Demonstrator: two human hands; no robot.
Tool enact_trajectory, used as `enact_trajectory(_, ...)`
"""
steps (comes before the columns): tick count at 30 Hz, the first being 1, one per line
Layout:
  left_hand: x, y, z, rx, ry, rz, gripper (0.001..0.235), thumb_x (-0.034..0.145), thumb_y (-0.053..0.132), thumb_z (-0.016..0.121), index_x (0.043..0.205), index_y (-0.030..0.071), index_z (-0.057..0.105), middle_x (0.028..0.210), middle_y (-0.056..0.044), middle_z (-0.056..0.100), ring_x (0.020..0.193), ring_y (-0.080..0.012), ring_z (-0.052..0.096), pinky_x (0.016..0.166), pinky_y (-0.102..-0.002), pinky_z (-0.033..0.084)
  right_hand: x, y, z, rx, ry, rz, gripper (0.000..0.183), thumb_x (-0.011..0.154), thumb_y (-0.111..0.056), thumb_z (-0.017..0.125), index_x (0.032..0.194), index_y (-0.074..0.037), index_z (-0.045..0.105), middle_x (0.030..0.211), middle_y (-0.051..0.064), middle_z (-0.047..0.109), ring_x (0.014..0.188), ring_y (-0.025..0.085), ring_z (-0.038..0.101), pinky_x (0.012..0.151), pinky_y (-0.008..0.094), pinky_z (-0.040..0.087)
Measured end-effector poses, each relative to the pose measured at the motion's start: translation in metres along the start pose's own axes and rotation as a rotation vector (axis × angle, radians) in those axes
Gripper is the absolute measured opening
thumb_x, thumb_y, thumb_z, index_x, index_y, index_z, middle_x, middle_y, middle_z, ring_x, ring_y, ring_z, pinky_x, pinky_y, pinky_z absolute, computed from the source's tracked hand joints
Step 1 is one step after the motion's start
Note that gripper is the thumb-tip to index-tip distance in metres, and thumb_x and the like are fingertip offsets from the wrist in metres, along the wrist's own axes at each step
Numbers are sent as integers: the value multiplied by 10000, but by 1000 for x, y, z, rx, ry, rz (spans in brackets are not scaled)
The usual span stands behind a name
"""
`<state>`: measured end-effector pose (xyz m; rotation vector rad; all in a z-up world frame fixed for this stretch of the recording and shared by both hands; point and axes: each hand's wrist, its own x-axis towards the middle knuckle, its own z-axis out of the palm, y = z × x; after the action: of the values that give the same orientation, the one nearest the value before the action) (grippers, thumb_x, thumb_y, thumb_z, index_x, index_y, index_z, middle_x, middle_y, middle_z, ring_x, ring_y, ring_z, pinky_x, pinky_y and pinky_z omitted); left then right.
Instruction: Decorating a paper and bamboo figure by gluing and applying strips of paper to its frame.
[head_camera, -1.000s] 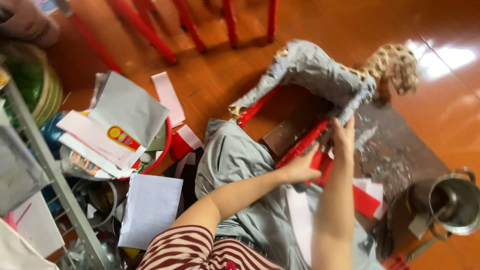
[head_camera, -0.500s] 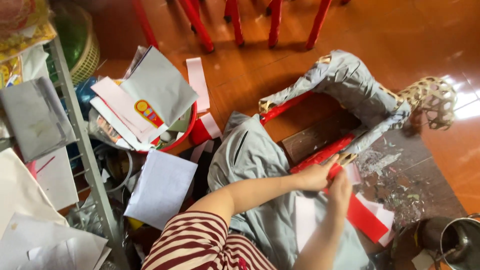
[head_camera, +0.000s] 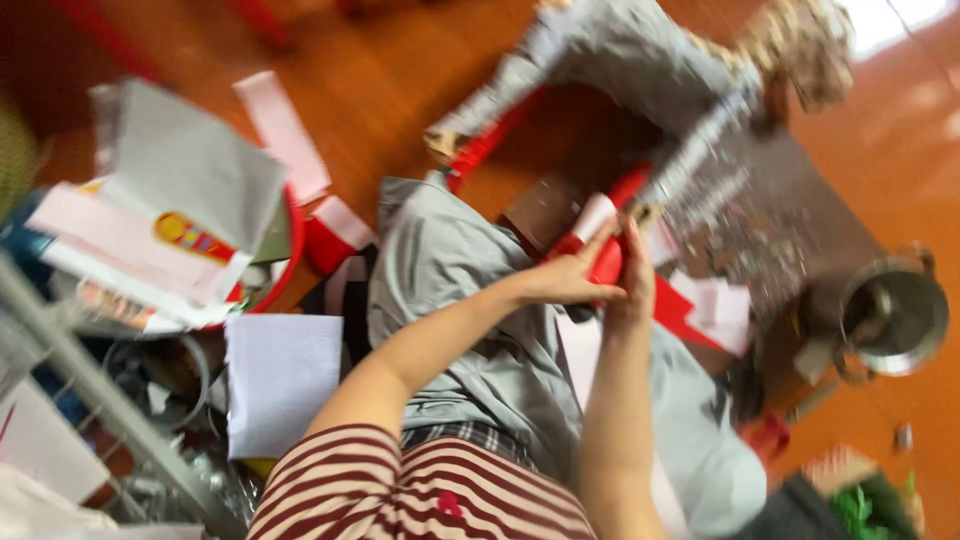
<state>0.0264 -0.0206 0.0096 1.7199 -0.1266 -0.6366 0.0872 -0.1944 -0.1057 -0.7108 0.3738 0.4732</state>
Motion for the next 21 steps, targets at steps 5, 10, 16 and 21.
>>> enact_trajectory(5,23,-35,-5,200,518,476,1110,826,283,828,1653,45,127,1636,-321,325,1516,-421,346,1235,-438,331,-28,10,30,167,-63,-63,434,1051,-349,656,1403,-98,607,1238,70,707,1032,192,691,892,358,563)
enact_trajectory(10,60,49,-62,262,909,578,792,1024,-72,698,1638,72,219,1674,-148,356,1559,-308,402,1314,-344,349,-46,13,63,119,-73,-85,514,1066,-345,681,1503,-151,494,1142,85,625,844,216,606,674,421,515)
enact_trajectory(16,161,41,9,696,565,664,293,1021,62,629,1274,102,487,958,-184,676,849,-366,702,713,-441,552,-66,9,70,-910,350,-906,691,985,-308,772,1492,-86,358,1334,133,533,1218,250,548,996,406,501)
enact_trajectory(21,74,103,35,507,216,687,637,886,56,656,1481,59,426,977,-250,661,885,-392,674,829,-464,537,-21,55,-24,-62,248,-754,177,1098,-228,632,1148,-59,611,1097,83,648,987,187,630,868,356,548)
